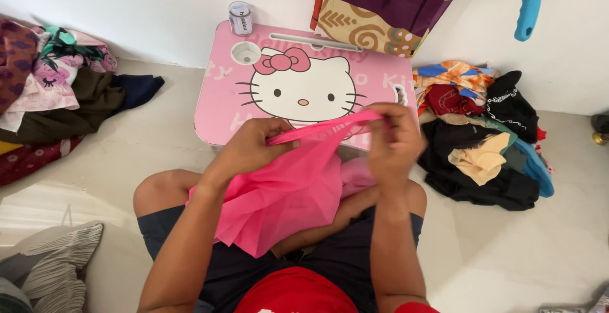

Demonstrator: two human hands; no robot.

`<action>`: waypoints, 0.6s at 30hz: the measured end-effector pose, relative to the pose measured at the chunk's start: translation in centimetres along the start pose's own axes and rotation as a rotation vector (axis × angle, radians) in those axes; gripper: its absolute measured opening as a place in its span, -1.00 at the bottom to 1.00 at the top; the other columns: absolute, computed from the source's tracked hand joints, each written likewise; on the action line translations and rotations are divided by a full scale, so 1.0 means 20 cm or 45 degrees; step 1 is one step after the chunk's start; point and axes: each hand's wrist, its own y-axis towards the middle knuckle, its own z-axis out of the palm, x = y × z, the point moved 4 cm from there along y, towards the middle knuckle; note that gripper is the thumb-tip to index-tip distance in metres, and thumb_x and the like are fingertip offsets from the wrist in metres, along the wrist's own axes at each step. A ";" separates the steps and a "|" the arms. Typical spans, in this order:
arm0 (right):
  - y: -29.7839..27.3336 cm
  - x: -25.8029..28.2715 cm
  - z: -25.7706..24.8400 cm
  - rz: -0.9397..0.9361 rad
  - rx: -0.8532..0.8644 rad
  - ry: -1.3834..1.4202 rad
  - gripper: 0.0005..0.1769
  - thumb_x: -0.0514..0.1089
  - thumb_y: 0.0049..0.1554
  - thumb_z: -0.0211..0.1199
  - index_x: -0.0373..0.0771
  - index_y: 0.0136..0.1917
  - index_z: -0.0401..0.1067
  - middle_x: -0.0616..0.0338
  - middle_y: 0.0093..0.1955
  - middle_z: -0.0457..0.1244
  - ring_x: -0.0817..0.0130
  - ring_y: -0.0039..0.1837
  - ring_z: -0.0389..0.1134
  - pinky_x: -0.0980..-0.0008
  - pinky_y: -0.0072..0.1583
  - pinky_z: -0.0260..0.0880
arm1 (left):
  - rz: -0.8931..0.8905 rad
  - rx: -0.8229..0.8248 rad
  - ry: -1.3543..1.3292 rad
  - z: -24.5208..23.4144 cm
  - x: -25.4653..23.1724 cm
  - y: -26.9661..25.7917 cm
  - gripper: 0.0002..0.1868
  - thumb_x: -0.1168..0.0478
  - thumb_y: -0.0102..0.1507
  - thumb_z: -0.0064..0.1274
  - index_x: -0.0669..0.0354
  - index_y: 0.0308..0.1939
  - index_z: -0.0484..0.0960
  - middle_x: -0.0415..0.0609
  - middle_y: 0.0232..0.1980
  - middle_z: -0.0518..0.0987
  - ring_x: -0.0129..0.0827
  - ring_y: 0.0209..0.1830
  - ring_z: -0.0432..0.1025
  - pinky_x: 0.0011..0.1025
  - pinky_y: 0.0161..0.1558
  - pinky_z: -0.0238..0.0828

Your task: The person unfolds a pink cloth, folds it neatly on a small table, and then uses a lint roller to clean the surface of the folded cloth.

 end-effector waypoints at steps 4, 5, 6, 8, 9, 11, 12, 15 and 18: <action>0.14 -0.07 -0.31 -0.033 -0.286 -0.053 -0.86 -0.27 0.28 0.33 -0.37 0.00 0.42 -0.05 -0.13 0.34 0.33 -0.10 0.36 0.36 -0.02 0.40 | -0.129 0.044 0.084 -0.11 0.11 -0.05 -0.64 0.23 0.15 0.19 0.45 -0.06 0.67 0.25 -0.49 0.55 -0.06 -0.36 0.43 -0.15 -0.18 0.38; 0.19 -0.09 -0.37 -0.038 -0.284 -0.054 -0.86 -0.27 0.28 0.33 -0.37 0.00 0.42 -0.05 -0.13 0.34 0.33 -0.10 0.36 0.36 -0.02 0.40 | -0.126 0.041 0.082 -0.16 0.18 -0.05 -0.64 0.23 0.15 0.19 0.45 -0.06 0.67 0.25 -0.49 0.55 -0.06 -0.36 0.43 -0.15 -0.18 0.38; 0.23 -0.12 -0.46 0.011 -0.339 0.061 -0.92 -0.39 0.25 0.21 -0.34 0.04 0.40 0.02 -0.04 0.32 0.38 -0.03 0.34 0.45 0.08 0.42 | -0.149 -0.014 0.089 -0.22 0.26 -0.05 -0.71 0.32 0.12 0.21 0.36 -0.09 0.70 0.06 -0.45 0.58 -0.27 -0.42 0.36 -0.34 -0.28 0.32; 0.30 -0.17 -0.59 0.061 -0.390 0.175 -0.78 -0.52 0.22 0.10 -0.31 0.07 0.38 0.10 0.05 0.30 0.44 0.04 0.32 0.53 0.17 0.45 | -0.174 -0.070 0.093 -0.33 0.35 -0.07 -0.74 0.41 0.10 0.23 0.27 -0.12 0.73 -0.12 -0.41 0.61 -0.48 -0.48 0.29 -0.53 -0.38 0.25; 0.33 -0.22 -0.66 0.166 -0.488 0.269 -0.81 -0.50 0.23 0.11 -0.33 0.05 0.41 0.09 -0.04 0.32 0.48 -0.10 0.31 0.56 0.01 0.43 | -0.123 -0.124 0.025 -0.40 0.35 -0.09 -0.74 0.45 0.11 0.17 0.31 -0.11 0.72 -0.12 -0.40 0.60 -0.51 -0.49 0.27 -0.57 -0.42 0.21; 0.36 -0.29 -0.77 0.273 -0.581 0.367 -0.84 -0.49 0.23 0.11 -0.35 0.03 0.44 0.08 -0.12 0.34 0.51 -0.24 0.29 0.58 -0.15 0.41 | -0.076 -0.184 -0.043 -0.50 0.34 -0.12 -0.73 0.49 0.13 0.11 0.34 -0.09 0.71 -0.11 -0.39 0.59 -0.54 -0.50 0.26 -0.60 -0.46 0.17; 0.38 -0.32 -0.82 0.237 -0.553 0.312 -0.84 -0.48 0.25 0.12 -0.34 0.04 0.44 0.08 -0.08 0.34 0.48 -0.18 0.32 0.57 -0.11 0.43 | 0.010 -0.355 0.158 -0.55 0.31 -0.14 -0.75 0.46 0.14 0.08 0.38 -0.11 0.70 -0.06 -0.44 0.54 -0.47 -0.53 0.25 -0.54 -0.47 0.20; 0.42 -0.30 -0.90 0.049 -0.480 0.075 -0.82 -0.51 0.29 0.16 -0.34 0.07 0.45 0.07 0.00 0.33 0.42 -0.06 0.32 0.52 0.03 0.41 | 0.224 -0.711 0.455 -0.65 0.22 -0.15 -0.78 0.48 0.17 0.09 0.46 -0.12 0.70 -0.02 -0.49 0.49 -0.41 -0.56 0.22 -0.48 -0.49 0.17; 0.45 -0.30 -1.05 -0.131 -0.485 -0.082 -0.86 -0.53 0.34 0.15 -0.38 0.07 0.42 0.02 0.04 0.32 0.31 0.02 0.33 0.37 0.14 0.42 | 0.520 -0.990 0.596 -0.72 0.10 -0.20 -0.76 0.61 0.19 0.09 0.56 -0.07 0.70 0.04 -0.39 0.51 -0.38 -0.51 0.21 -0.48 -0.45 0.12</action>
